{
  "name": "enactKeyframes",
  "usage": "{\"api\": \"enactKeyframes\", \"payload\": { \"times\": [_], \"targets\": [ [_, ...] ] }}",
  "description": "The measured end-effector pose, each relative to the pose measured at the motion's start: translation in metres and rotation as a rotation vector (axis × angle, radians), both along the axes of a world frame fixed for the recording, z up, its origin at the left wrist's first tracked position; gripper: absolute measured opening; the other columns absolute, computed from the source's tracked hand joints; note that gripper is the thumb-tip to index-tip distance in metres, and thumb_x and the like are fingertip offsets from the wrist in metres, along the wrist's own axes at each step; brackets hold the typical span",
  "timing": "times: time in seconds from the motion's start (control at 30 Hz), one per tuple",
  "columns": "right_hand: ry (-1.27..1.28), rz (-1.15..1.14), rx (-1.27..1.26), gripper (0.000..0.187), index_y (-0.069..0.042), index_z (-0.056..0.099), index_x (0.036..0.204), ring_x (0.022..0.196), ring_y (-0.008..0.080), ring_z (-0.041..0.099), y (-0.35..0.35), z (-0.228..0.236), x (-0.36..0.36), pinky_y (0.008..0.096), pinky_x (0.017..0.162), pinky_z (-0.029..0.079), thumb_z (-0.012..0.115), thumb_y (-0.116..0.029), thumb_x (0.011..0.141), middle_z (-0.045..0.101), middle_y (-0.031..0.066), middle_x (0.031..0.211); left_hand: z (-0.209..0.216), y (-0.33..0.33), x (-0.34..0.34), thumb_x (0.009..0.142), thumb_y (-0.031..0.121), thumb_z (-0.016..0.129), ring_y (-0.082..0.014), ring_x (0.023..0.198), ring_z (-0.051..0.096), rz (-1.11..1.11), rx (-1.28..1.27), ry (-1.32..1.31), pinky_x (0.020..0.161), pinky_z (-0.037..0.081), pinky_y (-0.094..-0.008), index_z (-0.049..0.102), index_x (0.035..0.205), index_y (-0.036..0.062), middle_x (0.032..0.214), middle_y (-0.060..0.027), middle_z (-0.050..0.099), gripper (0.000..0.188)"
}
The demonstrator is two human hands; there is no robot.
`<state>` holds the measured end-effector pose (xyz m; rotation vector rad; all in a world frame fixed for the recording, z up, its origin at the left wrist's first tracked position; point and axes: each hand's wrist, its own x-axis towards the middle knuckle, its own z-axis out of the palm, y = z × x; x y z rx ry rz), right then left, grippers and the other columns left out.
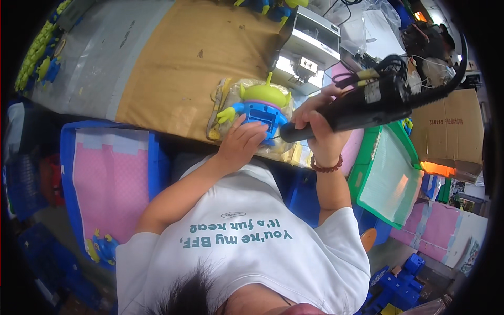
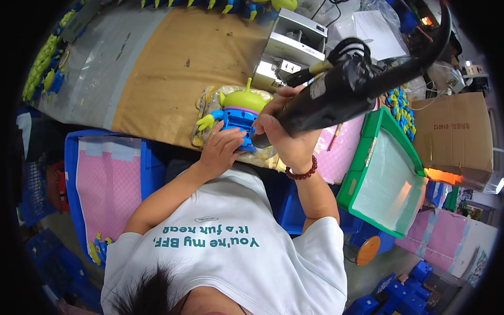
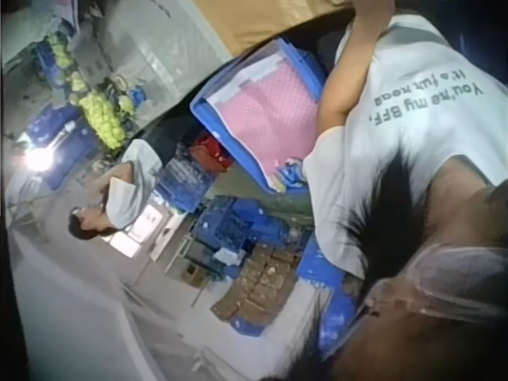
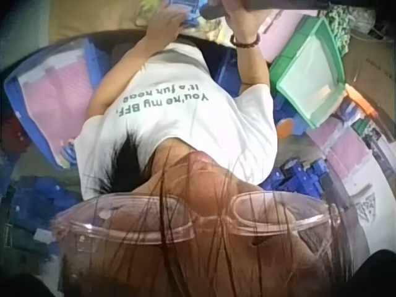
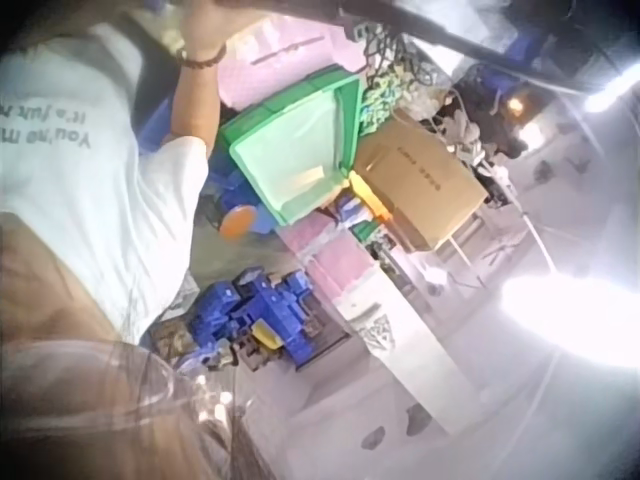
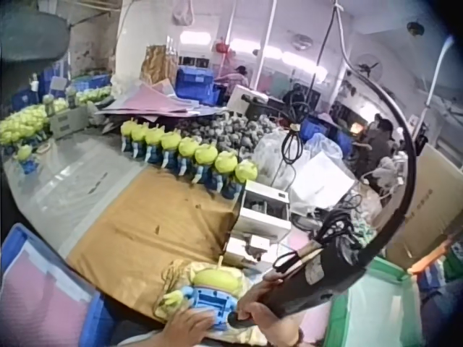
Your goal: Seal plastic bags containing toy figurines using a heat gun.
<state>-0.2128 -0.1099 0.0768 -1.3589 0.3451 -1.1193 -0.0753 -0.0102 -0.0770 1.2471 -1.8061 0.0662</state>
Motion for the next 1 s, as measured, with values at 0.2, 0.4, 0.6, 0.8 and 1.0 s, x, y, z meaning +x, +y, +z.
{"api": "enactKeyframes", "payload": {
  "times": [0.2,0.4,0.6,0.8,1.0],
  "targets": [
    [0.064,0.139,-0.178,0.051,-0.005,0.029,0.124,0.063,0.0194,0.056,0.004,-0.035,-0.007,0.0307,0.064,0.049,0.055,0.007,0.081,0.055,0.0107,0.076,-0.002,0.001,0.002,0.08,0.009,0.065,-0.0247,0.112,0.056,-0.005,-0.016,-0.007,0.106,0.035,-0.0502,0.054,0.111,0.0072,0.118,-0.0071,0.06,0.033],
    [-0.017,0.234,-0.264,0.046,-0.007,0.039,0.117,0.062,0.018,0.056,0.008,-0.038,-0.003,0.0299,0.059,0.049,0.056,0.005,0.076,0.053,0.0066,0.075,-0.006,0.003,0.003,0.08,0.009,0.064,-0.0234,0.112,0.055,0.007,-0.011,-0.045,0.106,0.035,-0.0497,0.056,0.109,0.0073,0.118,-0.0061,0.06,0.03],
    [-0.066,0.28,-0.193,0.042,-0.007,0.046,0.106,0.06,0.0179,0.056,0.007,-0.032,0.003,0.0298,0.058,0.049,0.061,0.007,0.069,0.057,0.0058,0.076,-0.007,0.004,0.005,0.081,0.009,0.063,-0.0234,0.112,0.055,0.006,-0.015,-0.066,0.106,0.035,-0.0497,0.057,0.109,0.0078,0.119,-0.0064,0.059,0.029],
    [-0.092,0.252,-0.148,0.046,-0.009,0.045,0.113,0.062,0.0184,0.056,0.011,-0.037,0.002,0.0299,0.058,0.048,0.058,0.009,0.072,0.054,0.0067,0.076,-0.005,0.004,0.005,0.081,0.011,0.064,-0.0241,0.112,0.056,0.002,-0.01,-0.063,0.104,0.037,-0.0508,0.057,0.11,0.0078,0.119,-0.007,0.058,0.03],
    [0.029,0.285,-0.135,0.037,-0.005,0.042,0.108,0.065,0.0201,0.056,0.002,-0.028,0.001,0.0305,0.062,0.048,0.055,0.008,0.076,0.054,0.0091,0.076,-0.002,0.005,0.005,0.08,0.011,0.062,-0.0243,0.113,0.055,-0.008,0.009,-0.056,0.105,0.036,-0.0517,0.057,0.11,0.0073,0.119,-0.007,0.058,0.031]
  ]
}}
